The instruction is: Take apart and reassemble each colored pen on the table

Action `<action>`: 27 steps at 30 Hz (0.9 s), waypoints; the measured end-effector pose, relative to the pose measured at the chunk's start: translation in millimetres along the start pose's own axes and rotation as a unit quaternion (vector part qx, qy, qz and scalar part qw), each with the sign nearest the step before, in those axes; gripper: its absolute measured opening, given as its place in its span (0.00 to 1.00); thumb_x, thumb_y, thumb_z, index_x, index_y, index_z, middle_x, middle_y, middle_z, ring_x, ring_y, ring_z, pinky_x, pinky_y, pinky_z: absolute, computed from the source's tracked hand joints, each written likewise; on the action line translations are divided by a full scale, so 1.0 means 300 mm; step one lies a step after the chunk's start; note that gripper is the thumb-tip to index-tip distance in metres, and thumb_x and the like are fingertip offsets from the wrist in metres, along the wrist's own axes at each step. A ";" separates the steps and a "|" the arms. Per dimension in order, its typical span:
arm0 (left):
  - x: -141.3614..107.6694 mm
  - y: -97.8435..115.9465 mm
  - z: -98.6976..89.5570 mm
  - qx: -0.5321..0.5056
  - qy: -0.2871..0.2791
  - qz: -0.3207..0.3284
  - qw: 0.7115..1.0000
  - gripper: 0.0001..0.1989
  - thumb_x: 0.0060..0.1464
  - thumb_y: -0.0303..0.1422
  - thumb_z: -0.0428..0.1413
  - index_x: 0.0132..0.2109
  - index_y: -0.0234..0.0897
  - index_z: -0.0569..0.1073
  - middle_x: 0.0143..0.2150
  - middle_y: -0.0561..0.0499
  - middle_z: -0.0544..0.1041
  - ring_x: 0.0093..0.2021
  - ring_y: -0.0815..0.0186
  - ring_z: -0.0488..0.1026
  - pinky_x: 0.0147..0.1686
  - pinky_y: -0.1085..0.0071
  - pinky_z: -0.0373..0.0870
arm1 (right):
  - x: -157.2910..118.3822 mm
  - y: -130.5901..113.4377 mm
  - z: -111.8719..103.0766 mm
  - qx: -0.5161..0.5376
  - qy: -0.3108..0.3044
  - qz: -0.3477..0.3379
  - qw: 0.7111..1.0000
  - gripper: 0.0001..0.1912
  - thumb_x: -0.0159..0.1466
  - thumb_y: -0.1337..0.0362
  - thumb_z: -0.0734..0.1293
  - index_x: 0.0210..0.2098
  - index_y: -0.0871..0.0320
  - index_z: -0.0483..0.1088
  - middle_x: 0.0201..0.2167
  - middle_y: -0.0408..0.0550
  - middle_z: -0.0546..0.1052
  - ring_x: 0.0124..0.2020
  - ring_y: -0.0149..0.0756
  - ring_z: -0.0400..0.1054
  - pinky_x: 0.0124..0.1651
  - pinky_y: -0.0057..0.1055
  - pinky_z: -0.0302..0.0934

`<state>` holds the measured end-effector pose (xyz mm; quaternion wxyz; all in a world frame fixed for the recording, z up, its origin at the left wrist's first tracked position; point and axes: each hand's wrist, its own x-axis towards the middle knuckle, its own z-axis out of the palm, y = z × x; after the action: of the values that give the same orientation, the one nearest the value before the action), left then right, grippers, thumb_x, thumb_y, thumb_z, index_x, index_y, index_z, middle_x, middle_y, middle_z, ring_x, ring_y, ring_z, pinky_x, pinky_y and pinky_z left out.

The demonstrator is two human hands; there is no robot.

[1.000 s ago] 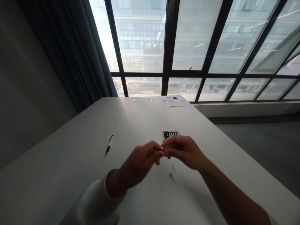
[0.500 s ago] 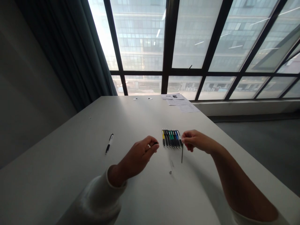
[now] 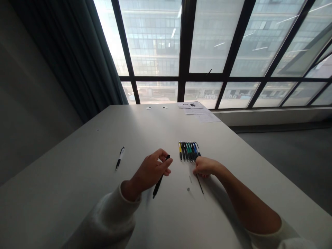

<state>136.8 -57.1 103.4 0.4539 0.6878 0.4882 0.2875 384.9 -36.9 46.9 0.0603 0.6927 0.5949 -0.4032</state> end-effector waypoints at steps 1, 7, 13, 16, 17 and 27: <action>0.008 -0.014 0.007 0.011 0.003 0.000 1.000 0.13 0.56 0.44 0.56 0.37 0.39 0.66 0.28 0.56 0.76 0.26 0.64 0.79 0.27 0.72 0.71 | -0.002 -0.003 0.000 -0.003 0.001 0.000 1.000 0.12 0.57 0.69 0.68 0.18 0.62 0.67 0.16 0.46 0.71 0.18 0.33 0.68 0.21 0.27 0.64; 0.046 -0.102 0.080 0.156 -0.031 -0.021 0.987 0.17 0.56 0.48 0.54 0.29 0.39 0.66 0.18 0.57 0.72 0.21 0.66 0.75 0.25 0.73 0.65 | -0.022 -0.009 -0.009 -0.025 0.001 -0.003 1.000 0.14 0.59 0.64 0.70 0.19 0.63 0.69 0.18 0.47 0.72 0.19 0.34 0.69 0.23 0.28 0.65; 0.058 -0.160 0.158 0.256 -0.062 -0.039 0.964 0.18 0.60 0.46 0.50 0.31 0.36 0.70 0.22 0.53 0.76 0.21 0.68 0.74 0.24 0.74 0.63 | -0.045 0.004 -0.020 -0.034 -0.022 -0.012 0.999 0.17 0.58 0.61 0.71 0.18 0.64 0.70 0.18 0.48 0.74 0.20 0.32 0.69 0.25 0.27 0.65; 0.066 -0.179 0.192 0.321 -0.033 -0.033 0.946 0.18 0.60 0.44 0.50 0.29 0.36 0.73 0.28 0.46 0.79 0.30 0.62 0.77 0.30 0.70 0.65 | -0.053 0.003 -0.028 -0.032 -0.014 -0.021 0.999 0.16 0.59 0.63 0.70 0.18 0.63 0.69 0.18 0.48 0.74 0.19 0.32 0.69 0.24 0.27 0.64; 0.068 -0.184 0.201 0.343 -0.022 -0.031 0.939 0.19 0.61 0.43 0.49 0.29 0.35 0.74 0.30 0.44 0.80 0.33 0.60 0.78 0.32 0.68 0.65 | -0.056 0.002 -0.032 -0.030 -0.009 -0.024 0.999 0.16 0.60 0.63 0.69 0.19 0.63 0.69 0.18 0.48 0.73 0.19 0.32 0.69 0.24 0.27 0.64; 0.082 -0.221 0.244 0.458 -0.006 -0.007 0.889 0.23 0.64 0.43 0.43 0.39 0.36 0.79 0.38 0.40 0.81 0.39 0.56 0.79 0.37 0.65 0.68 | -0.068 0.005 -0.043 -0.007 0.017 -0.045 0.999 0.15 0.61 0.65 0.67 0.19 0.63 0.69 0.19 0.48 0.74 0.18 0.30 0.67 0.23 0.25 0.62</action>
<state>179.9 -52.0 11.3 0.0936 0.8175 0.5678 0.0245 393.2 -45.8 67.9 0.0372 0.6717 0.6292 -0.3892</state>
